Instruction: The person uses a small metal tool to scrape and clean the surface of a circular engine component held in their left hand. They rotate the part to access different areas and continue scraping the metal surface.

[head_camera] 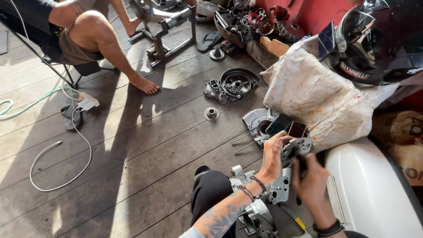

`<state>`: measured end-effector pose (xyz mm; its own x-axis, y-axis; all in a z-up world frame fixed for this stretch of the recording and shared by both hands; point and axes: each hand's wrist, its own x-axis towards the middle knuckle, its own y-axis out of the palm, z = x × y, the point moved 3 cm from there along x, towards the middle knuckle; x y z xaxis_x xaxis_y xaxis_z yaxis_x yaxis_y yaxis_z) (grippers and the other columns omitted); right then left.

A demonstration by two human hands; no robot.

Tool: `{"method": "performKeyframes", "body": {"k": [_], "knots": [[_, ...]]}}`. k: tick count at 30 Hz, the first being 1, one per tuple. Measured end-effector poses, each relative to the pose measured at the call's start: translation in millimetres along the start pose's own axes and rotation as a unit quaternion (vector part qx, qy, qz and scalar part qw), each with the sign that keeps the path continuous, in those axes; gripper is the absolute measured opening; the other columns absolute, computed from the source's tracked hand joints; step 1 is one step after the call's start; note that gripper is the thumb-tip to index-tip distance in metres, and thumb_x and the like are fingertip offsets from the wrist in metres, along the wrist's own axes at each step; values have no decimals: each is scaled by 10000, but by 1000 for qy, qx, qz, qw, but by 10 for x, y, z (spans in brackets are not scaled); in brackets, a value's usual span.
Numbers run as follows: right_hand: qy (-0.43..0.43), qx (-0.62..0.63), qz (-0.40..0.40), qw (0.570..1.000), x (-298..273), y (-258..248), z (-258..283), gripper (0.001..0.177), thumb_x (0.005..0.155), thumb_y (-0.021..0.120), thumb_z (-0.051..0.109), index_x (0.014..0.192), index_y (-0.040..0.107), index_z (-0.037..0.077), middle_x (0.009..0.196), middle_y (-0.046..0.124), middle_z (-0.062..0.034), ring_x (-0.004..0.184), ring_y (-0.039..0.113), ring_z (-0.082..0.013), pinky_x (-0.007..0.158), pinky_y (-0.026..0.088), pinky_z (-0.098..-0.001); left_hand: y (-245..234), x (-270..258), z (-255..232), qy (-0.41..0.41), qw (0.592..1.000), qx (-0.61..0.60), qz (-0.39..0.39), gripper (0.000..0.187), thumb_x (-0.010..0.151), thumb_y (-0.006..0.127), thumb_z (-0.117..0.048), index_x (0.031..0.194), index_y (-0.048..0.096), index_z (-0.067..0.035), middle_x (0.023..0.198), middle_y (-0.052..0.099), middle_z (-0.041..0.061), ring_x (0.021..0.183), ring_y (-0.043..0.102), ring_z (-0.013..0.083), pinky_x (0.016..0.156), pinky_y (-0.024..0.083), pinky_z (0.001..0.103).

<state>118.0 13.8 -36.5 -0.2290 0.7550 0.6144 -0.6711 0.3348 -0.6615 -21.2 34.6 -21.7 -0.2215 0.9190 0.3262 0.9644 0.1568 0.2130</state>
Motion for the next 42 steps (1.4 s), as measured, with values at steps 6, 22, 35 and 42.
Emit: {"method": "performKeyframes", "body": {"k": [6, 22, 35, 42], "knots": [[-38, -44, 22, 998, -85, 70, -86, 142, 992, 658, 176, 1081, 640, 67, 798, 706, -90, 551, 626, -232, 492, 454, -374, -18, 15, -41, -38, 997, -72, -8, 719, 988, 260, -744, 837, 546, -102, 836, 609, -20, 704, 430, 60, 619, 289, 242], [-105, -12, 14, 994, -206, 160, 89, 120, 961, 650, 141, 1011, 607, 40, 833, 694, -82, 525, 599, -190, 481, 451, -321, -18, 23, 11, -37, 994, -100, -9, 640, 1011, 404, -653, 911, 673, -81, 878, 551, -12, 768, 545, 85, 625, 408, 222], [-95, -67, 38, 993, -167, 106, 50, 172, 973, 667, 229, 953, 580, 81, 741, 648, -70, 493, 564, -215, 440, 397, -350, -104, 94, -163, -94, 987, -123, -49, 429, 975, 437, -551, 718, 297, -237, 684, 281, -76, 645, 242, 82, 635, 237, 282], [-56, -32, 20, 998, 43, -73, 160, 165, 947, 729, 208, 875, 610, 119, 601, 612, -55, 546, 661, -309, 489, 491, -332, -355, 71, -820, 51, 990, -73, -111, 489, 1015, 574, -376, 1413, 630, -98, 924, 575, -41, 879, 472, 78, 841, 412, 250]]}}
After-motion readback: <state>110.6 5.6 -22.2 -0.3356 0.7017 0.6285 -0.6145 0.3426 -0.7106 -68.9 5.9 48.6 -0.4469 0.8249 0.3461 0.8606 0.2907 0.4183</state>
